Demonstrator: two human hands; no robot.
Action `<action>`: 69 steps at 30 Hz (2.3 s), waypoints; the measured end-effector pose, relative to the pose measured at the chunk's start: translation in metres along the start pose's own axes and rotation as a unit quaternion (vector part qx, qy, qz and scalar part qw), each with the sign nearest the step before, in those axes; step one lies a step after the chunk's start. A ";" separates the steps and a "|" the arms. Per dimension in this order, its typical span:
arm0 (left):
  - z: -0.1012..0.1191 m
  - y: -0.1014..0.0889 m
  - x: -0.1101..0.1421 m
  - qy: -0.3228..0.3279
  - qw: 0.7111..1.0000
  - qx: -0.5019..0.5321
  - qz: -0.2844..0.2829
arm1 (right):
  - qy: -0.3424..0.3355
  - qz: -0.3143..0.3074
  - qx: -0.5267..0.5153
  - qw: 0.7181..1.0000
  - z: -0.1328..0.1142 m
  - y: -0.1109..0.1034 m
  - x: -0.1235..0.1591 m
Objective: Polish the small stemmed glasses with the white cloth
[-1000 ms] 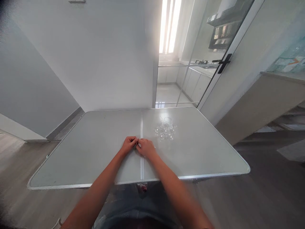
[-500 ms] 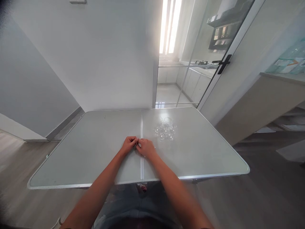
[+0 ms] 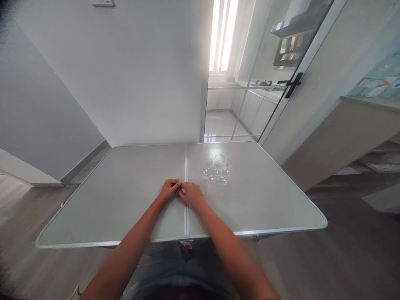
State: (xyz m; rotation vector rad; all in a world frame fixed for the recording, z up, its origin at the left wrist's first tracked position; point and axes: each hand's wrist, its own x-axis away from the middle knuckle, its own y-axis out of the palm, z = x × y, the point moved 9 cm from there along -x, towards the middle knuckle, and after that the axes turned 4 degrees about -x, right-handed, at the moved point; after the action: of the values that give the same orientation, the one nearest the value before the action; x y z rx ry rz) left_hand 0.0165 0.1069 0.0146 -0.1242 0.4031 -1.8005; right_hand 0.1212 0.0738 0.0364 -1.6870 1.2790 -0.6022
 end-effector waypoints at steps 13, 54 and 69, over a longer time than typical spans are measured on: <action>0.001 -0.008 -0.001 -0.018 0.999 0.018 0.028 | 0.081 0.193 -0.162 0.964 0.029 -0.045 0.019; -0.005 -0.124 0.038 -0.051 0.938 -0.191 0.284 | 0.109 0.228 -0.146 0.956 0.013 -0.026 -0.017; -0.068 -0.222 0.073 -0.123 0.889 -0.269 0.350 | 0.037 0.069 -0.115 0.990 -0.112 0.087 -0.157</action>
State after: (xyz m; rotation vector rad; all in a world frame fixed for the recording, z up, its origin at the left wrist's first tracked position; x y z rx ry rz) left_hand -0.2273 0.0986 0.0163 -0.5205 0.6589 -0.9106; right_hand -0.0654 0.1740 0.0343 -1.7559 1.5545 -0.4514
